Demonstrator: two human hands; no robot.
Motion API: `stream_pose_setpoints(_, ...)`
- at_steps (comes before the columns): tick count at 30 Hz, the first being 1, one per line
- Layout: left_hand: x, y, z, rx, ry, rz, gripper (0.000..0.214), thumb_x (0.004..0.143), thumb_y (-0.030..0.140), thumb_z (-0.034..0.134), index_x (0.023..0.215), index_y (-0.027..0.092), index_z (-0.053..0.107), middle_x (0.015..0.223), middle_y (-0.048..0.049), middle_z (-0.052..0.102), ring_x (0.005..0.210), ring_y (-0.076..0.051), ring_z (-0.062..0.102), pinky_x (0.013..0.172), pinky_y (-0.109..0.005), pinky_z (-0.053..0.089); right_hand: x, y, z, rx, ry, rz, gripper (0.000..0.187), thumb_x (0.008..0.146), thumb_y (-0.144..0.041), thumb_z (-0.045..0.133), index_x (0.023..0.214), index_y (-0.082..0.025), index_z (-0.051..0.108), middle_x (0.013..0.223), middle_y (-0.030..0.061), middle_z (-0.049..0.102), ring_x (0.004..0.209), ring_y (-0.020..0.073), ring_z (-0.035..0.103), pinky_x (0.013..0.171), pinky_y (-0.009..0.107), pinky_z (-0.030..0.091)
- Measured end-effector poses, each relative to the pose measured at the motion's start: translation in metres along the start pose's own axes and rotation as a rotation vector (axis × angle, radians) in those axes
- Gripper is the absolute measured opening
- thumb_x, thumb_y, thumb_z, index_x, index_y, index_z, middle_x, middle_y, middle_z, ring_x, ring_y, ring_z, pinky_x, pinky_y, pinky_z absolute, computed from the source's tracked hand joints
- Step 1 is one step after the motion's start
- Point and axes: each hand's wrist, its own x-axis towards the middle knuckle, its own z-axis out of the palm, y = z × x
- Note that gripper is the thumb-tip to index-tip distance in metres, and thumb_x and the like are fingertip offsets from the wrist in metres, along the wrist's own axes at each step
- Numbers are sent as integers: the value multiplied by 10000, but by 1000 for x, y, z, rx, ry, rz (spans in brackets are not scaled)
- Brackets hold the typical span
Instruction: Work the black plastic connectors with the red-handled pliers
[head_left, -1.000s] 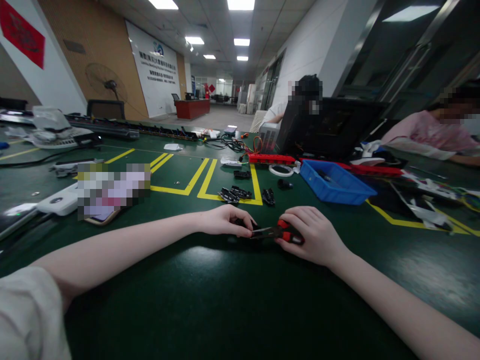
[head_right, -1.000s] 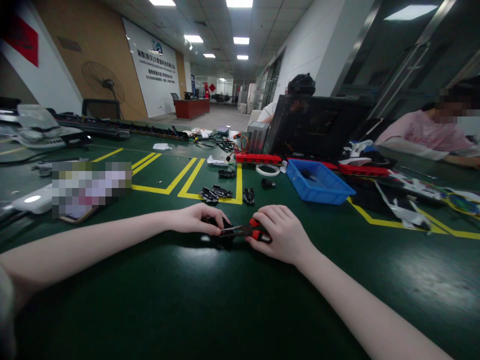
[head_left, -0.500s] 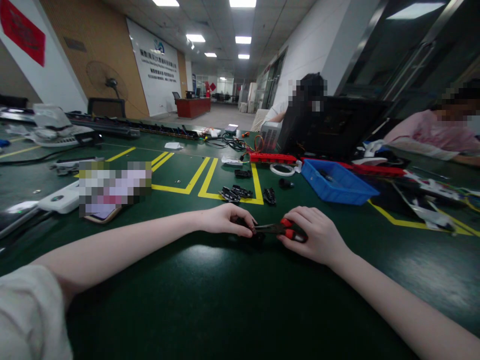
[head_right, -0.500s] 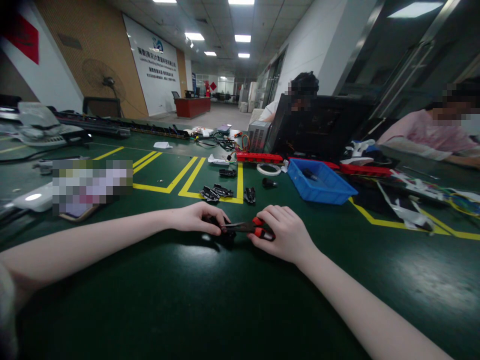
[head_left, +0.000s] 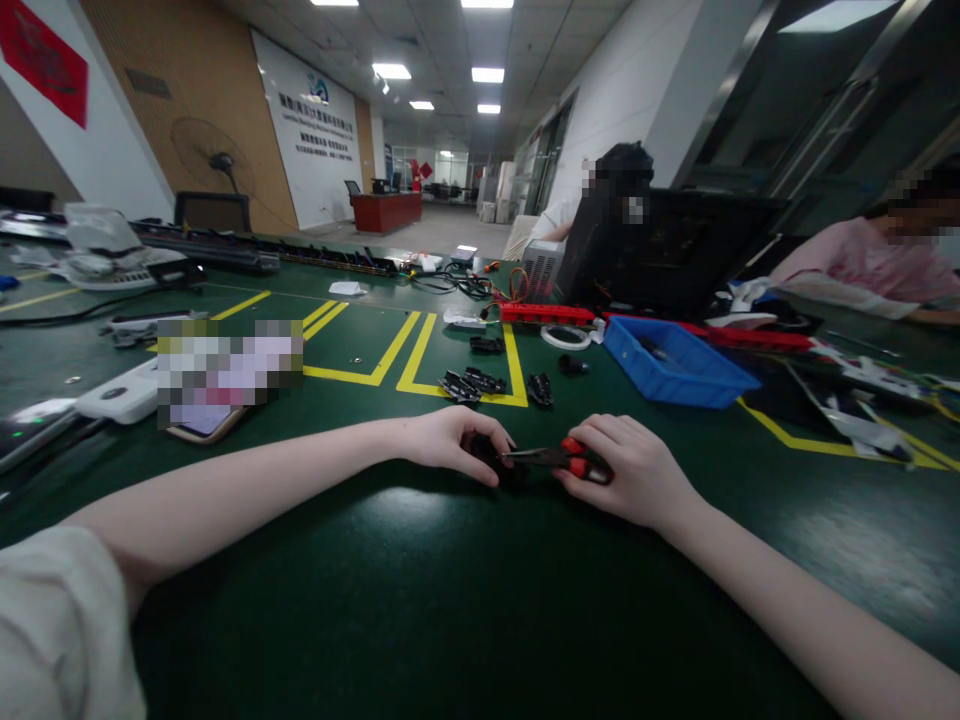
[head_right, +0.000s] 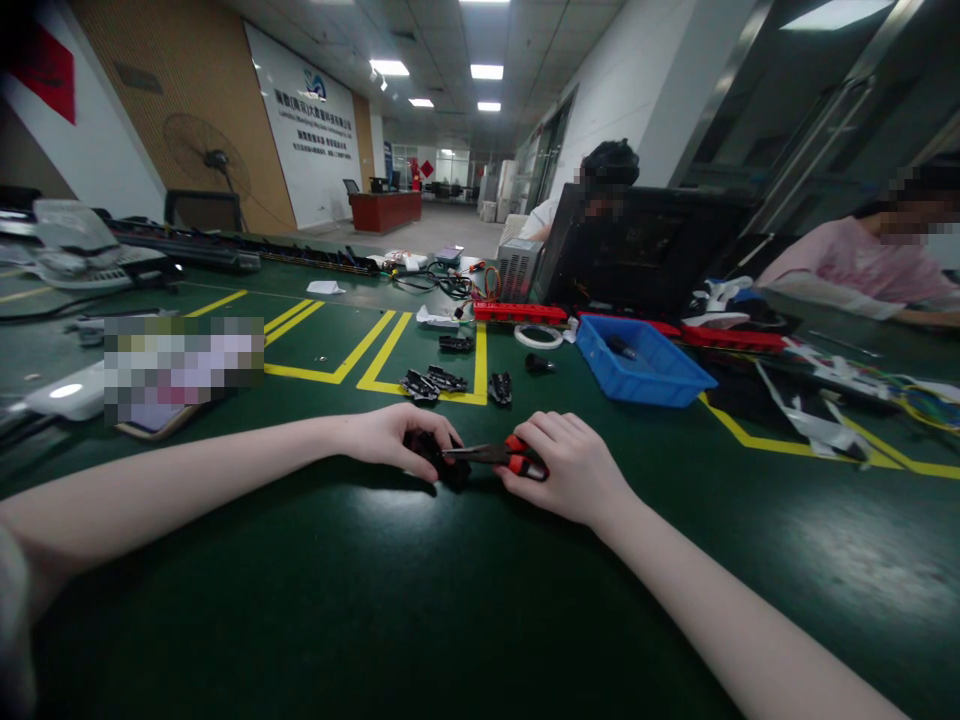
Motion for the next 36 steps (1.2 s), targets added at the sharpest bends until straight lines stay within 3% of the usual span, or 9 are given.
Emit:
stream_pose_setpoints(6, 0, -4, 1, 12, 27, 13, 160, 810, 159, 752, 966, 156, 713, 1179, -72, 665, 1019, -171, 647, 882, -310, 491, 1, -1, -1, 4, -26, 21, 246, 856, -428, 596, 890, -184, 605, 837, 79, 646, 706, 202, 567, 637, 343, 415)
stream_pose_setpoints(14, 2, -10, 2, -19, 76, -10, 204, 778, 215, 788, 951, 139, 714, 1155, -91, 681, 951, -170, 669, 819, -294, 512, -1, 1, 1, 34, -38, 41, 259, 859, -436, 598, 884, -178, 596, 823, 66, 639, 699, 193, 561, 632, 335, 406)
stream_pose_setpoints(22, 1, -7, 1, 3, 119, -64, 276, 761, 302, 801, 971, 138, 728, 1080, -86, 702, 937, -176, 675, 840, -313, 529, -1, 1, 0, 56, -22, 67, 228, 851, -421, 606, 873, -195, 589, 814, 55, 638, 701, 191, 567, 624, 329, 400)
stream_pose_setpoints(36, 1, -5, 2, -46, 118, -96, 284, 762, 292, 795, 985, 134, 720, 1030, -86, 713, 906, -173, 688, 834, -332, 550, -3, 6, 2, 88, -6, 79, 216, 847, -412, 619, 896, -205, 581, 832, 55, 649, 713, 196, 583, 634, 336, 418)
